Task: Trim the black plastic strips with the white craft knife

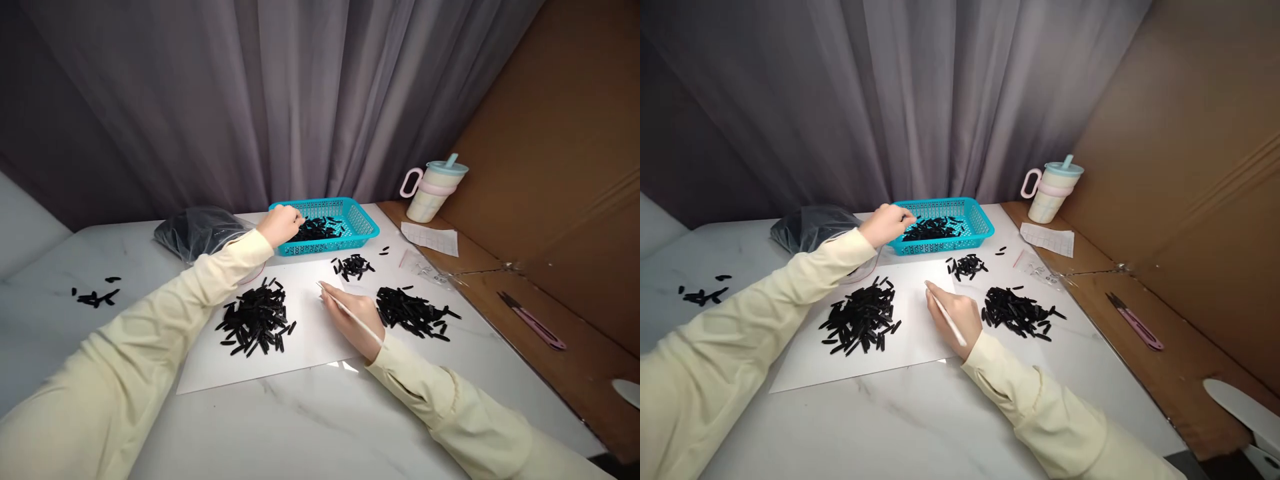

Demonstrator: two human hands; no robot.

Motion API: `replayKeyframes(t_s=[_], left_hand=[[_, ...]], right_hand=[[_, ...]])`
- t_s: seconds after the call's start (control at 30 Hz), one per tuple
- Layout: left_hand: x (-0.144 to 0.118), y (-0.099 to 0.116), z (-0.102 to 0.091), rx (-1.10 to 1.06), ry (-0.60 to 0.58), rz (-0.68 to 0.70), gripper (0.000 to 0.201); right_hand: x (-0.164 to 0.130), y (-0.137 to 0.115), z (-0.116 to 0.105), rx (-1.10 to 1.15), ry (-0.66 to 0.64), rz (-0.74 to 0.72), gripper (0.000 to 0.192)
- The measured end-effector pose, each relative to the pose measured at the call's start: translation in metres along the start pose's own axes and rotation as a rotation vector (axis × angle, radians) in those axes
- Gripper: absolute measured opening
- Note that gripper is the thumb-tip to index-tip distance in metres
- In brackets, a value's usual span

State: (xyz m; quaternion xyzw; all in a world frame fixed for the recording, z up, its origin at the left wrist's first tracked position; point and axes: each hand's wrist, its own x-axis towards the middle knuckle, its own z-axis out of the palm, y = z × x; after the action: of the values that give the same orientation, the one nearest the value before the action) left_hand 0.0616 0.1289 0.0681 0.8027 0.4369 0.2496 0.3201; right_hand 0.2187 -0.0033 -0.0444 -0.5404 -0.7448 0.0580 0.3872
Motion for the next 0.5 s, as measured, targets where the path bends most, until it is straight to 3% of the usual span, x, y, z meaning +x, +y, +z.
replayKeyframes(t_s=[0.07,0.17,0.33,0.43,0.5], left_hand=[[0.013,-0.003,0.000,-0.003,0.010,-0.010,0.025],[0.012,-0.007,0.006,-0.034,0.011,-0.026,0.032],[-0.030,-0.007,0.021,-0.161,-0.053,-0.064,0.038],[-0.061,-0.011,0.032,-0.482,-0.152,-0.163,0.043],[-0.077,-0.016,0.041,-0.545,-0.179,-0.196,0.043]], right_hand=[[-0.001,0.005,0.000,-0.017,-0.013,-0.039,0.031],[-0.001,0.012,0.001,-0.080,-0.060,-0.118,0.041],[0.005,0.015,0.004,-0.123,-0.018,-0.153,0.040],[0.007,0.007,0.006,-0.101,0.050,-0.181,0.027],[0.007,-0.001,0.009,-0.084,0.067,-0.227,0.028]])
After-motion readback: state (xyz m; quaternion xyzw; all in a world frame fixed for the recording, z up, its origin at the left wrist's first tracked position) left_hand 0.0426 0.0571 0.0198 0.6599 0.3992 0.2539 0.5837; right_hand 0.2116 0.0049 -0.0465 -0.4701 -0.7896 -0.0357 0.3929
